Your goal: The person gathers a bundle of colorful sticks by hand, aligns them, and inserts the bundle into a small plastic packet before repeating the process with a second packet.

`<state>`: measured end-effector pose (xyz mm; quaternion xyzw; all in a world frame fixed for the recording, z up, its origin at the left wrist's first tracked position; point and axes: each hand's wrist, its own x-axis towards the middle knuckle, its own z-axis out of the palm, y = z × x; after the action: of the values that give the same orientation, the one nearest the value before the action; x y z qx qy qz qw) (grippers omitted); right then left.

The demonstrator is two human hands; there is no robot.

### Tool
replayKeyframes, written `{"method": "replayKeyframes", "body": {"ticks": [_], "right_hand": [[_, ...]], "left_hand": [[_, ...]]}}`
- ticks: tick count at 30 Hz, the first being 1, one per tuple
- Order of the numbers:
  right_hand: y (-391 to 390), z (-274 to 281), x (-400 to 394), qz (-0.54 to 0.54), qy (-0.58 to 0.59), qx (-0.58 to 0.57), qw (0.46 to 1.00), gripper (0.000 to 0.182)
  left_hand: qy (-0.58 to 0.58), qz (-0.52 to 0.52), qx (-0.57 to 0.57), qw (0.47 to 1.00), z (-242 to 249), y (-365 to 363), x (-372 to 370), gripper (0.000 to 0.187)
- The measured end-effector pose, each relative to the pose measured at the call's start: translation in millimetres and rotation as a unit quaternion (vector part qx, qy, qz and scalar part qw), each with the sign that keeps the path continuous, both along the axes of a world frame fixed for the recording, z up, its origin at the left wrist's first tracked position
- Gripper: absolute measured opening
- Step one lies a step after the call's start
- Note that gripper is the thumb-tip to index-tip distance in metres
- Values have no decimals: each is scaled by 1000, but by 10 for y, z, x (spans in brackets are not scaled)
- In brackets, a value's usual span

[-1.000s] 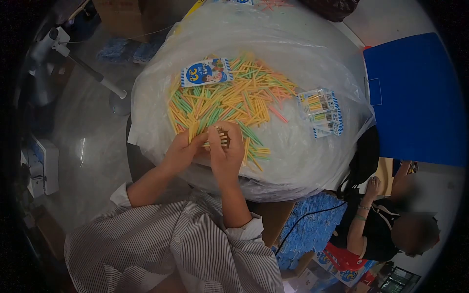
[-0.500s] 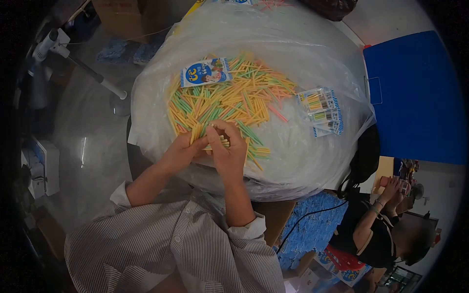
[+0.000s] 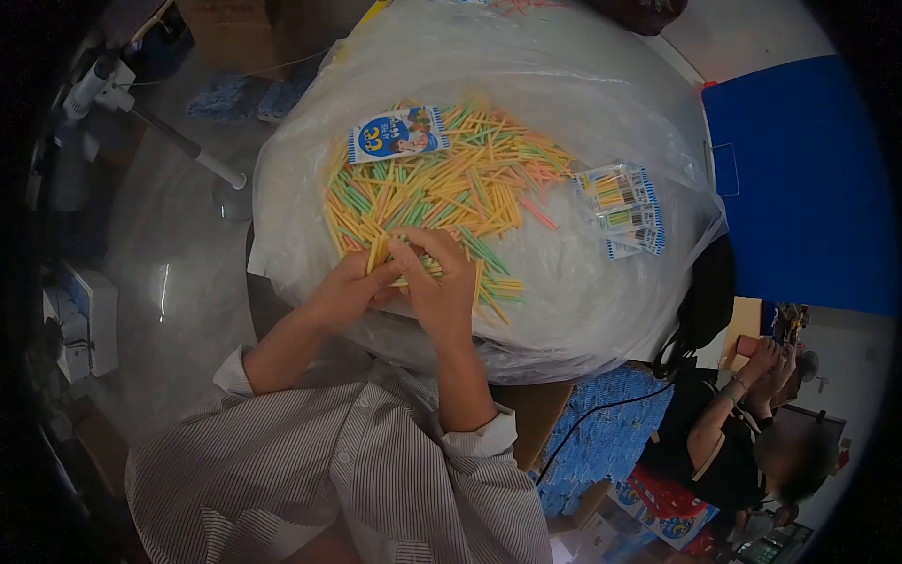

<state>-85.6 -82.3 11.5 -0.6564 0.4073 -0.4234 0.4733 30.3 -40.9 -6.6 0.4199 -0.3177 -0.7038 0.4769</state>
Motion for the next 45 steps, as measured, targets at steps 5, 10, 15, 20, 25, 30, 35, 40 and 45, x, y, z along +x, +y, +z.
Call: {"method": "replayKeyframes", "body": {"ticks": [5,10,15,20,25,30,35,40,45], "right_hand": [[51,68,28,-28,-62,91,993,10],[-25,104,0,-3,-54,80,995,12],[-98,55,-70,100,29,37,994,17],[-50,47,-46,68,-50,159,984,14],[-47,69,-44,56,-18,110,992,12],[-50,295,-11,74,-15,198,977,11],[-59,203,-9,75,-46,235,968,12],[-55,186,22,62,-44,223,972,12],[-127,117,3,122,-16,174,977,14]], "left_hand": [[-25,4,7,1000,14,-22,60,19],[50,-18,37,998,32,-32,97,20],[45,-44,6,998,-83,-18,96,22],[75,-46,24,996,-6,-18,105,22],[207,-69,33,975,30,-14,156,21],[186,-99,27,977,15,-26,183,22],[181,-111,14,977,-117,-20,196,22],[228,-104,47,967,12,-17,194,21],[239,-116,80,961,-29,-29,227,19]]}}
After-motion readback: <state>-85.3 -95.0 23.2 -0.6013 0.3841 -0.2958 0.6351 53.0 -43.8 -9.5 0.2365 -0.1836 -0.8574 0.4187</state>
